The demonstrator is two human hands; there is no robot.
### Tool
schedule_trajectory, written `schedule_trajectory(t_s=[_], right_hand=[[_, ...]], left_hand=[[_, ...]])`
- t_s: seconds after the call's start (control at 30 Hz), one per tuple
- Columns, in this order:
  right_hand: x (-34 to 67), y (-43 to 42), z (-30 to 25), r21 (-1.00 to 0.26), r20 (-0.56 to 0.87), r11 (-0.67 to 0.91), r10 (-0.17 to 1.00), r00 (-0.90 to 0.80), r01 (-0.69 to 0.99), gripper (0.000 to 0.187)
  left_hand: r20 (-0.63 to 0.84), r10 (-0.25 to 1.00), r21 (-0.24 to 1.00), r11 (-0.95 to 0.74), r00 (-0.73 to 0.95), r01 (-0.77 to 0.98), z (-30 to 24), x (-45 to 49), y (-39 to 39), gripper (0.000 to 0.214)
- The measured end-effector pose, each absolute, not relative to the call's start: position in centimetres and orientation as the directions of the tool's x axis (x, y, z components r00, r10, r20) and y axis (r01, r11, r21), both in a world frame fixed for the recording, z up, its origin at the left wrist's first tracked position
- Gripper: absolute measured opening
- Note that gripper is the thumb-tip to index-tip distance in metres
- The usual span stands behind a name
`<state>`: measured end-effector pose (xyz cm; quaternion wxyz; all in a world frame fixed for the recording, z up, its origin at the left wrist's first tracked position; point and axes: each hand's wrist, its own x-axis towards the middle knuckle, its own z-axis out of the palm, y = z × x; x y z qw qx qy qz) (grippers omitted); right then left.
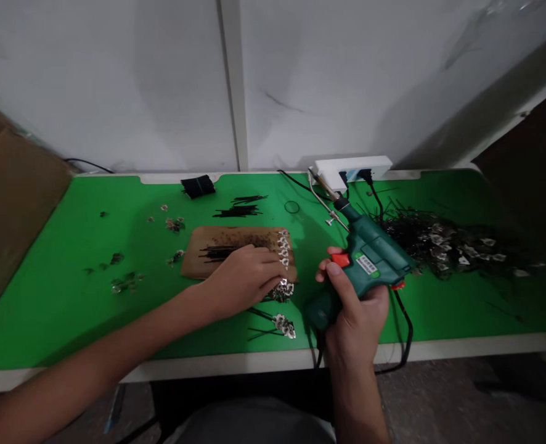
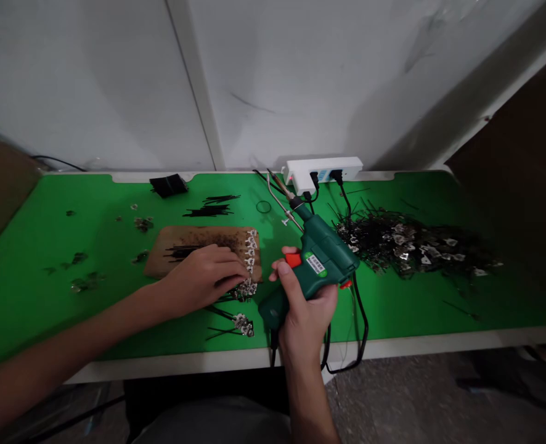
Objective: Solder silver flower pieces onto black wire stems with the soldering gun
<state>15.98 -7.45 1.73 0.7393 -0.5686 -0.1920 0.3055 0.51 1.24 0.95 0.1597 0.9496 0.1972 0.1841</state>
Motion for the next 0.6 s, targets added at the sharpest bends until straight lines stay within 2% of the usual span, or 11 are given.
schedule_trajectory(t_s=[0.1,0.23,0.4,0.5,0.6], right_hand=[[15.9,-7.4,1.8,-0.955,-0.069,0.172,0.669,0.740,-0.244,0.030],[15.9,-7.4,1.7,-0.944,-0.068,0.195,0.675,0.735,-0.266,0.028],[16.1,-7.8,1.8,-0.942,-0.018,0.217,0.731,0.682,-0.257,0.020],[16.2,-9.0,2.5,-0.967,-0.033,0.132,0.786,0.617,-0.220,0.020],[16.3,-11.1,3.0,-0.987,-0.125,-0.029,0.769,0.627,-0.161,0.029]], left_hand=[[0.314,0.444,0.338,-0.878,0.839,0.338,0.9,0.5,1.1,0.016],[0.329,0.476,0.349,-0.864,0.815,0.364,1.6,-0.1,0.9,0.019],[0.336,0.462,0.321,-0.875,0.821,0.361,2.6,-1.2,0.7,0.017],[0.375,0.462,0.296,-0.881,0.804,0.369,2.3,-1.3,-0.3,0.017],[0.422,0.489,0.228,-0.872,0.764,0.433,1.2,-1.0,-1.7,0.019]])
